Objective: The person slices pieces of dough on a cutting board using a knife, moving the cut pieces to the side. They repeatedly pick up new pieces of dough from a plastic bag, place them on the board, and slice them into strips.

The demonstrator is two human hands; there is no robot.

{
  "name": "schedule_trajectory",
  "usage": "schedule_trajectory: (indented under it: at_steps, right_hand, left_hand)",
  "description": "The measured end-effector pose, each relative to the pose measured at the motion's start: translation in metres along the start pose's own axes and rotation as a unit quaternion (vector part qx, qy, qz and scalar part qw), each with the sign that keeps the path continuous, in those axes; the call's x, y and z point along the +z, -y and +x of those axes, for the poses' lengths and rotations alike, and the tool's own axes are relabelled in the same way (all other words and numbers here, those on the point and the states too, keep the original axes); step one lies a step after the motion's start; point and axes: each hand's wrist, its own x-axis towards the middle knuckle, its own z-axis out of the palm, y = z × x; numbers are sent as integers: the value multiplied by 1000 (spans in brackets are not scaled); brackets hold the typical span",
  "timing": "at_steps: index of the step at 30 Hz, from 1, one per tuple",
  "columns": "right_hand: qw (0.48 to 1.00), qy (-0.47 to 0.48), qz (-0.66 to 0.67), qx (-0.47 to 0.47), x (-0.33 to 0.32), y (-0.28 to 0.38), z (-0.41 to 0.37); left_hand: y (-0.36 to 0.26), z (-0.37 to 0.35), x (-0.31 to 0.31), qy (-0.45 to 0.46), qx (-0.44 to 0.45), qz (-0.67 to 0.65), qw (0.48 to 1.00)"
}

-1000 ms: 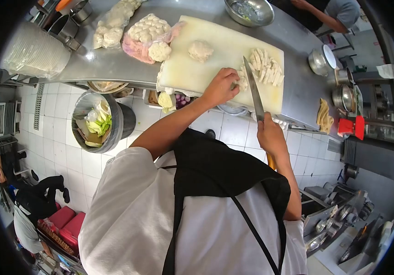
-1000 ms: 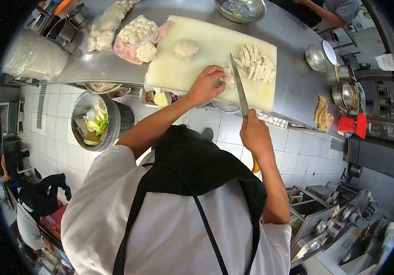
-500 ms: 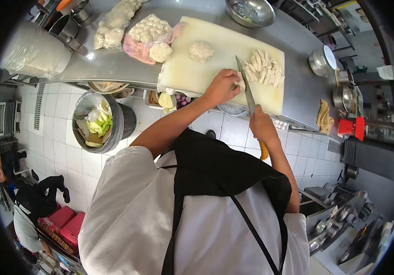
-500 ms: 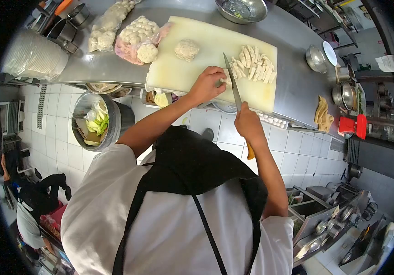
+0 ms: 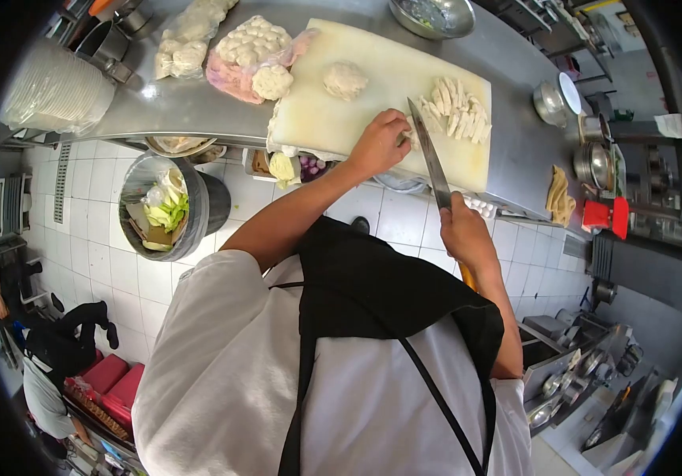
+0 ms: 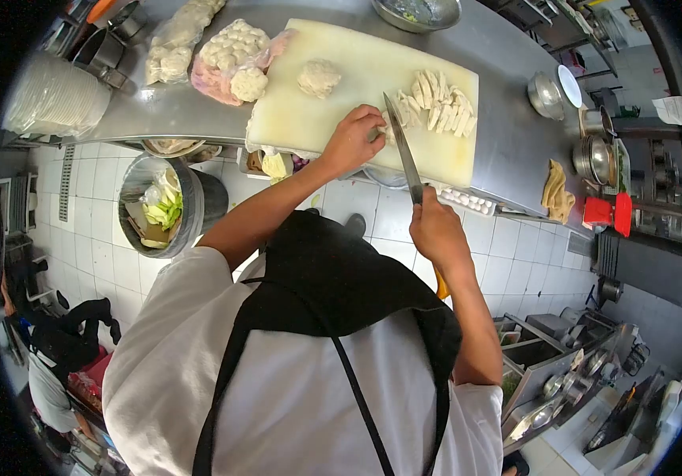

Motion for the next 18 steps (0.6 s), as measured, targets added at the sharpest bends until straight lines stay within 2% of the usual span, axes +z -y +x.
schedule_trajectory:
  at_steps: [8, 12, 14, 15, 18]
  right_hand:
    - [999, 22, -33, 4, 5, -3, 10]
    - [997, -29, -60, -33, 46, -21, 53]
    - [996, -46, -59, -52, 47, -18, 64]
    - [999, -17, -12, -41, 40, -20, 70]
    - [989, -73, -51, -117, 24, -22, 93]
  left_hand:
    - [3, -1, 1, 6, -6, -2, 1000]
    - [1, -3, 3, 28, -26, -9, 999]
    - [3, 0, -1, 21, -28, 4, 999]
    - [2, -1, 0, 14, -23, 10, 1000]
    - [-1, 1, 2, 10, 2, 29, 1000]
